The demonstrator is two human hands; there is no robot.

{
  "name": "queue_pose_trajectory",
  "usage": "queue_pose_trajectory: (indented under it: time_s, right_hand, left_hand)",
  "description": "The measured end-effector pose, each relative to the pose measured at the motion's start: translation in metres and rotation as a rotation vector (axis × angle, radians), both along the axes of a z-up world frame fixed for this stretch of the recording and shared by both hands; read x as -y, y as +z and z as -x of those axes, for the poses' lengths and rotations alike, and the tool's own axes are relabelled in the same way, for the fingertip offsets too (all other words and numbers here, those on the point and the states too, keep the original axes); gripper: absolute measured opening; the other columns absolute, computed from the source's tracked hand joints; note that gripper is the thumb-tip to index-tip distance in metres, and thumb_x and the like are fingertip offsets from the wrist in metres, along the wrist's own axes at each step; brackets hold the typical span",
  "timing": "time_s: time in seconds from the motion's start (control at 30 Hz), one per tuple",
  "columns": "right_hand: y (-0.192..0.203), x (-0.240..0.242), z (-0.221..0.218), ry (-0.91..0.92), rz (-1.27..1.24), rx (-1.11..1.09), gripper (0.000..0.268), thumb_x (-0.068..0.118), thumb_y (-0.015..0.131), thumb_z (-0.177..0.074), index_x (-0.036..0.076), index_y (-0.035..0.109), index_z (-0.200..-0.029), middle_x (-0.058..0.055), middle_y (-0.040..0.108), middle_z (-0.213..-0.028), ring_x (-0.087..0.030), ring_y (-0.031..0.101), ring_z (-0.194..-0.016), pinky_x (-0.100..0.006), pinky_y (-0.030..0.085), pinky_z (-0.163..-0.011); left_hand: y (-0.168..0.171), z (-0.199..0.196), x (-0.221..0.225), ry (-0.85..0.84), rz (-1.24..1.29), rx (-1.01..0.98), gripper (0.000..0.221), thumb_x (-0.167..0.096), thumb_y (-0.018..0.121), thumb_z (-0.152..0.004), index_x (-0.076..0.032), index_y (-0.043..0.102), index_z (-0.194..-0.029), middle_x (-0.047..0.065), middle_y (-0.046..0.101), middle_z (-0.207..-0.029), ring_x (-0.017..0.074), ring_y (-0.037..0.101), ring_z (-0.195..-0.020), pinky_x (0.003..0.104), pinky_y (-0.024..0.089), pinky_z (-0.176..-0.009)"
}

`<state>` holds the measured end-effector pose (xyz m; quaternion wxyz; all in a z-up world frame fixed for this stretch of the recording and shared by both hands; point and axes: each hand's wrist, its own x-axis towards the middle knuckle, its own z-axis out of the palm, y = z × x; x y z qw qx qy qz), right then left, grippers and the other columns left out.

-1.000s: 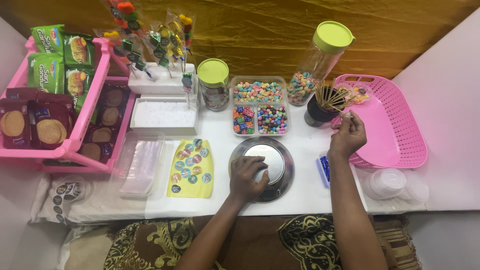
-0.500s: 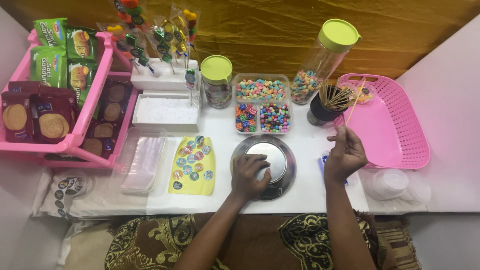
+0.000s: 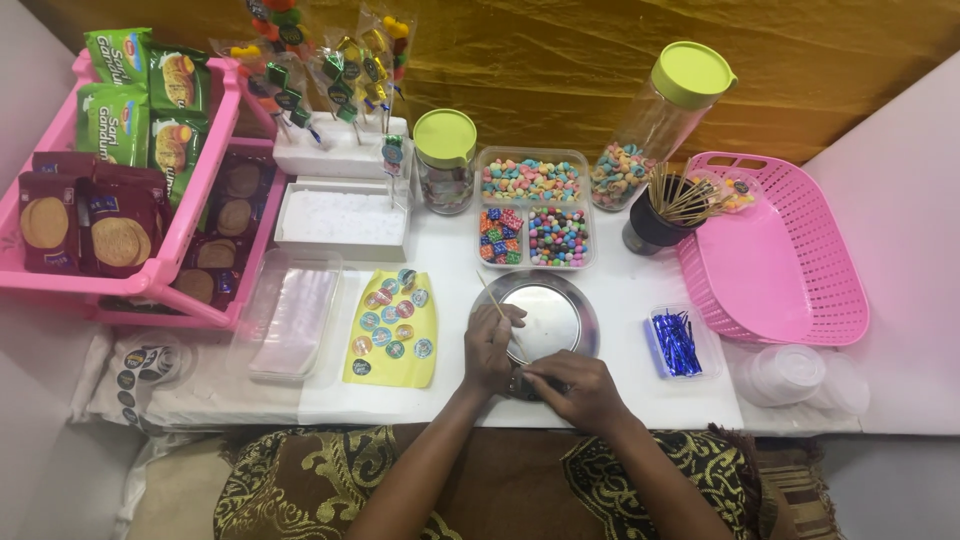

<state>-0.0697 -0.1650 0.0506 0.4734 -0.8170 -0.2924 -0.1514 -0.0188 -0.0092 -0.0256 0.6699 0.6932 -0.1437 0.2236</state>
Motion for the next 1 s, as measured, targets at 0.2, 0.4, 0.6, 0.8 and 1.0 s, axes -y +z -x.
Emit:
queue_pose_trajectory:
  time_s: [0.2, 0.4, 0.6, 0.8, 1.0]
  right_hand:
    - [-0.004, 0.0, 0.0, 0.138, 0.039, 0.012, 0.017, 0.026, 0.079, -0.088, 0.011, 0.08, -0.08, -0.009, 0.077, -0.069, -0.027, 0.073, -0.057, -0.036, 0.057, -0.05]
    - [-0.019, 0.009, -0.101, -0.259, 0.05, -0.173, 0.015, 0.023, 0.078, -0.089, 0.008, 0.078, -0.093, -0.016, 0.073, -0.072, -0.033, 0.071, -0.066, -0.042, 0.056, -0.062]
    - [-0.014, -0.009, -0.195, -0.393, 0.214, -0.323, 0.016, 0.029, 0.072, -0.086, 0.022, 0.078, -0.099, -0.004, 0.073, -0.085, -0.027, 0.071, -0.079, -0.044, 0.056, -0.077]
    - [-0.015, -0.024, -0.229, -0.415, 0.546, -0.408, 0.025, 0.031, 0.066, -0.095, 0.018, 0.077, -0.113, -0.003, 0.068, -0.097, -0.028, 0.071, -0.101, -0.052, 0.057, -0.087]
    - [-0.02, -0.027, -0.231, -0.41, 0.501, -0.492, 0.021, 0.025, 0.07, -0.091, 0.022, 0.077, -0.111, -0.001, 0.071, -0.1, -0.029, 0.069, -0.106, -0.052, 0.056, -0.089]
  left_hand:
    - [-0.01, -0.004, 0.001, 0.047, -0.019, -0.05, 0.033, -0.023, 0.05, -0.105, -0.015, 0.07, -0.08, 0.0, 0.066, -0.077, 0.02, 0.064, -0.084, 0.033, 0.043, -0.089]
    - [-0.007, -0.002, 0.002, 0.055, -0.112, -0.054, 0.03, -0.02, 0.055, -0.103, -0.016, 0.065, -0.075, -0.002, 0.064, -0.077, 0.0191, 0.063, -0.086, 0.035, 0.041, -0.09]
    - [-0.012, -0.003, 0.001, 0.035, -0.133, -0.062, 0.03, -0.023, 0.055, -0.103, -0.016, 0.065, -0.075, -0.001, 0.063, -0.078, 0.0189, 0.063, -0.089, 0.035, 0.041, -0.092]
    - [-0.016, -0.003, 0.001, 0.05, -0.143, -0.031, 0.031, -0.023, 0.057, -0.102, -0.015, 0.063, -0.073, -0.002, 0.064, -0.08, 0.0186, 0.063, -0.089, 0.034, 0.041, -0.089]
    - [-0.016, -0.003, 0.003, 0.061, -0.135, -0.021, 0.031, -0.024, 0.057, -0.102, -0.015, 0.063, -0.073, 0.0, 0.064, -0.08, 0.02, 0.063, -0.088, 0.035, 0.042, -0.087]
